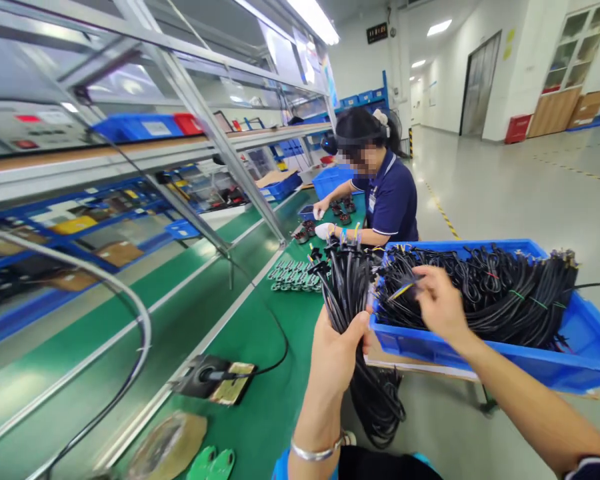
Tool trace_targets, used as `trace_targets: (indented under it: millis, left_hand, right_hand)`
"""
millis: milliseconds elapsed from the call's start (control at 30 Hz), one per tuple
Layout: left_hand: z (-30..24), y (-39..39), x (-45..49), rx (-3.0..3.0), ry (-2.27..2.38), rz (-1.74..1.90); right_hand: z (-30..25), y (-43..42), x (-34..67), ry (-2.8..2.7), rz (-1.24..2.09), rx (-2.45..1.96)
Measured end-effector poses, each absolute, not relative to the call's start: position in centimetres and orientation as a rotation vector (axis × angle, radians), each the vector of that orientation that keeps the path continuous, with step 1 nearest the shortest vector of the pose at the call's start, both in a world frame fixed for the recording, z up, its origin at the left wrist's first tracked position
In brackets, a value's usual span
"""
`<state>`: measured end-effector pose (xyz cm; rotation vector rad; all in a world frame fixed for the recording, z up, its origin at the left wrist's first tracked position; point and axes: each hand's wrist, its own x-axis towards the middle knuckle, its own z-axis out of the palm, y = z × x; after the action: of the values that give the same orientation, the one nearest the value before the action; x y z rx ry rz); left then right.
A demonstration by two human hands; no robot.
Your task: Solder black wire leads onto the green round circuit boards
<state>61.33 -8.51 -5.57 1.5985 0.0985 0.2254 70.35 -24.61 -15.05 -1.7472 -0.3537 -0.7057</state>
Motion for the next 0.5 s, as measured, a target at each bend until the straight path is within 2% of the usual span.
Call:
trace_targets:
  millis: [100,233,300,367,500]
  left_hand:
    - [-6.6,-6.6,60.7,1.493,0.136,0.249]
    - [-8.1,-5.5,58.4,1.487,0.023,0.272]
    - [-8.6,-5.7,56.7,1.454,0.022,0.336]
    - [-9.0,-5.9,55.1,1.417,0.036,0.341]
    - [-9.8,-5.6,53.0,1.521,-0.065,0.035]
  right_hand:
    - [-13.9,-27.3,73.3,-0.063,-0.736,-1.839]
    - [-13.2,-27.3,75.2,-0.250,-0.298,-2.552]
    - [-13.0,-25.4,74.0,-0.419,-0.449,-2.567]
    - [-12.7,-22.7,71.5,-0.648,-0.471,-2.212]
    - [-11.8,-17.0,65.1,-1.070,0.391,-1.105]
